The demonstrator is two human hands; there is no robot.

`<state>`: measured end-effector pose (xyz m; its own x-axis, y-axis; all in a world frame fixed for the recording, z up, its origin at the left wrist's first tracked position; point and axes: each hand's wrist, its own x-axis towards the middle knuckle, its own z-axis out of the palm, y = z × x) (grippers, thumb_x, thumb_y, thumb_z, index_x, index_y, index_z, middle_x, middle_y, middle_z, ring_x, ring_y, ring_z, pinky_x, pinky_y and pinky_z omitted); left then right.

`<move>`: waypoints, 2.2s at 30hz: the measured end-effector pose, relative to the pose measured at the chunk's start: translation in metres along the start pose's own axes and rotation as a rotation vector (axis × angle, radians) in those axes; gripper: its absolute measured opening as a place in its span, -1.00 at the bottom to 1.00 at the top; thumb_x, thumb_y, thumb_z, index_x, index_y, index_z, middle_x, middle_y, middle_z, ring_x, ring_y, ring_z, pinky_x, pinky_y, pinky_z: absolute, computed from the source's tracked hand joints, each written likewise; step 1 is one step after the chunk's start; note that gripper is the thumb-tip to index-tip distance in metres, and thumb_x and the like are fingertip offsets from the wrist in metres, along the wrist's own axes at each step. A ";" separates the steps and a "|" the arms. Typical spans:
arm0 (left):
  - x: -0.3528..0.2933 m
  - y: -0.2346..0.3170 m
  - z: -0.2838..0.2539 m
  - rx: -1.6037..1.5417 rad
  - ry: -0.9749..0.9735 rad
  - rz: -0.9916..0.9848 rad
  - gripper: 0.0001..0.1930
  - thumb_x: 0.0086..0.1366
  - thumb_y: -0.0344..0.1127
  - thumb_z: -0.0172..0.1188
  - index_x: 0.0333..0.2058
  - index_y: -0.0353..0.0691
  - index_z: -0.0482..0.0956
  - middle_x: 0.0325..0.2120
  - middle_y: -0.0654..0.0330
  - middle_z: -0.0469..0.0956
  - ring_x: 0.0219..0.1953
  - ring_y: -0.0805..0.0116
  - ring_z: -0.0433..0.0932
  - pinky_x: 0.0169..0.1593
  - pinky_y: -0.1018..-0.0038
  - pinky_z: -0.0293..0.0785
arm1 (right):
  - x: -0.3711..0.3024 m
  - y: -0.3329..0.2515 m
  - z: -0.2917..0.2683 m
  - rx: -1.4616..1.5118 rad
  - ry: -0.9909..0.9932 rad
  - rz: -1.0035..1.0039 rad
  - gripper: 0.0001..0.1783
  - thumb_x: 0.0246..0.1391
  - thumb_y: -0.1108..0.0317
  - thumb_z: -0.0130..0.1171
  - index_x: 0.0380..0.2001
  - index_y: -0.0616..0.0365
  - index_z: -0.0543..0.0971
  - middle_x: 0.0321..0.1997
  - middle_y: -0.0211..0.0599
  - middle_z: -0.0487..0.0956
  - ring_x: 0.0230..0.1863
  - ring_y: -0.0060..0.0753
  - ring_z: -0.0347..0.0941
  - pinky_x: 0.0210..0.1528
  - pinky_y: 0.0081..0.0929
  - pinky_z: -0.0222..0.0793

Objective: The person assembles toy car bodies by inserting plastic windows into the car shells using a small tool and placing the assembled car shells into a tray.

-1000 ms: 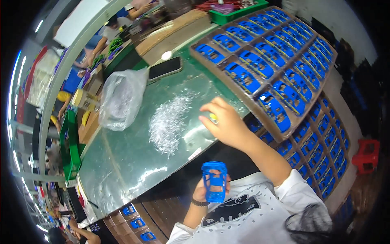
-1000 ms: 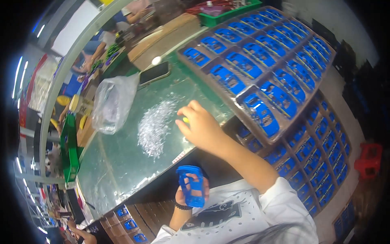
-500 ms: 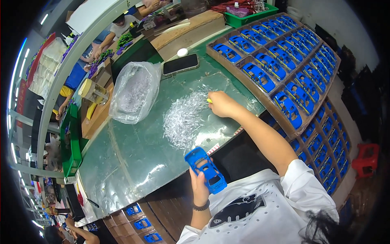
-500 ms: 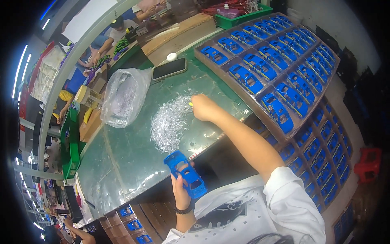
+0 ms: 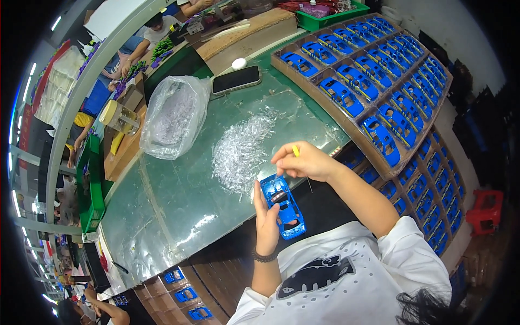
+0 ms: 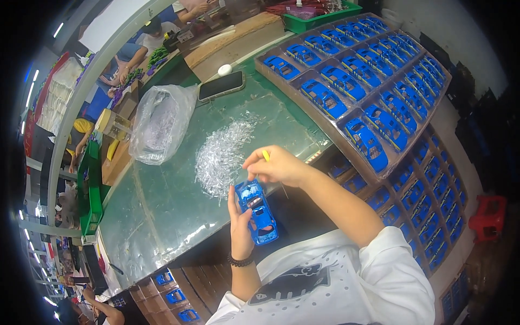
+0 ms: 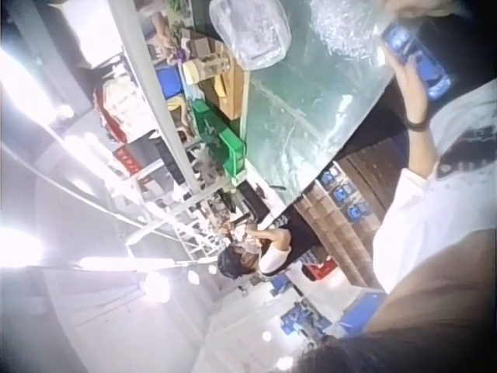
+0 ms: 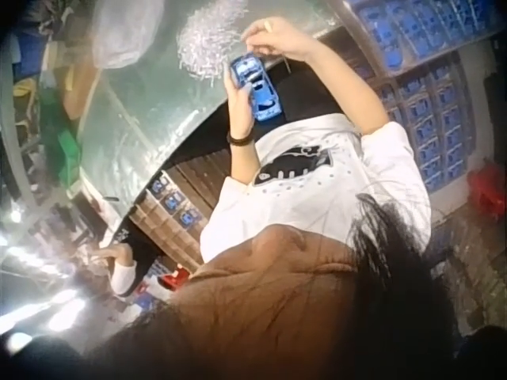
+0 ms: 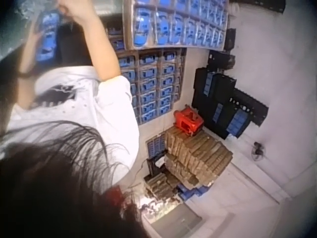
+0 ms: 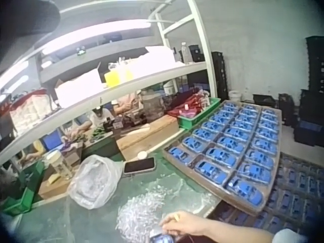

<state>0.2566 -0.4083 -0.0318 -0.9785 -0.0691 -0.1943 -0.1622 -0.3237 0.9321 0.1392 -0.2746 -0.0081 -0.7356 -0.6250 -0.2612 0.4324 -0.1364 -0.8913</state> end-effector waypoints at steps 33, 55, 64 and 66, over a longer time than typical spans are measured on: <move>0.034 0.009 -0.009 -0.556 -0.001 -0.064 -0.39 0.10 -0.34 -0.24 0.15 0.05 -0.20 -0.10 0.00 0.26 -0.26 0.12 0.43 -0.36 0.23 0.49 | 0.011 0.032 0.007 -1.236 0.076 -0.350 -0.85 -0.29 0.39 0.13 -0.55 0.21 0.48 -0.47 -0.12 0.38 -0.34 -0.06 0.35 -0.28 -0.27 0.27; 0.003 -0.006 0.026 0.014 0.047 -0.065 -0.36 0.08 -0.50 -0.20 0.15 -0.10 -0.18 -0.32 0.29 0.32 -0.58 0.69 0.21 -0.57 0.76 0.34 | -0.014 0.044 0.002 -0.896 0.470 -0.602 -0.88 -0.32 0.47 0.18 -0.69 0.27 0.46 -0.56 -0.22 0.44 -0.50 -0.24 0.39 -0.43 -0.52 0.30; 0.016 -0.017 0.015 0.469 0.012 0.171 -0.45 0.05 -0.54 -0.20 0.07 -0.34 -0.05 -0.07 -0.01 0.15 -0.26 0.36 0.36 -0.29 0.56 0.41 | -0.015 0.042 0.016 -1.082 0.586 -0.465 -0.88 -0.35 0.41 0.13 -0.66 0.26 0.48 -0.51 -0.18 0.44 -0.45 -0.16 0.39 -0.39 -0.40 0.32; 0.018 -0.017 0.013 0.464 0.010 0.126 -0.49 0.02 -0.54 -0.17 0.03 -0.40 0.04 -0.05 -0.05 0.12 -0.20 0.31 0.33 -0.25 0.53 0.38 | -0.012 0.041 0.019 -1.280 0.627 -0.436 -0.88 -0.32 0.41 0.08 -0.69 0.26 0.46 -0.53 -0.19 0.40 -0.40 -0.21 0.38 -0.39 -0.38 0.32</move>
<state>0.2400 -0.3914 -0.0474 -0.9933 -0.0904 -0.0718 -0.0843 0.1430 0.9861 0.1760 -0.2878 -0.0347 -0.9259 -0.2444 0.2880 -0.3704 0.7373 -0.5650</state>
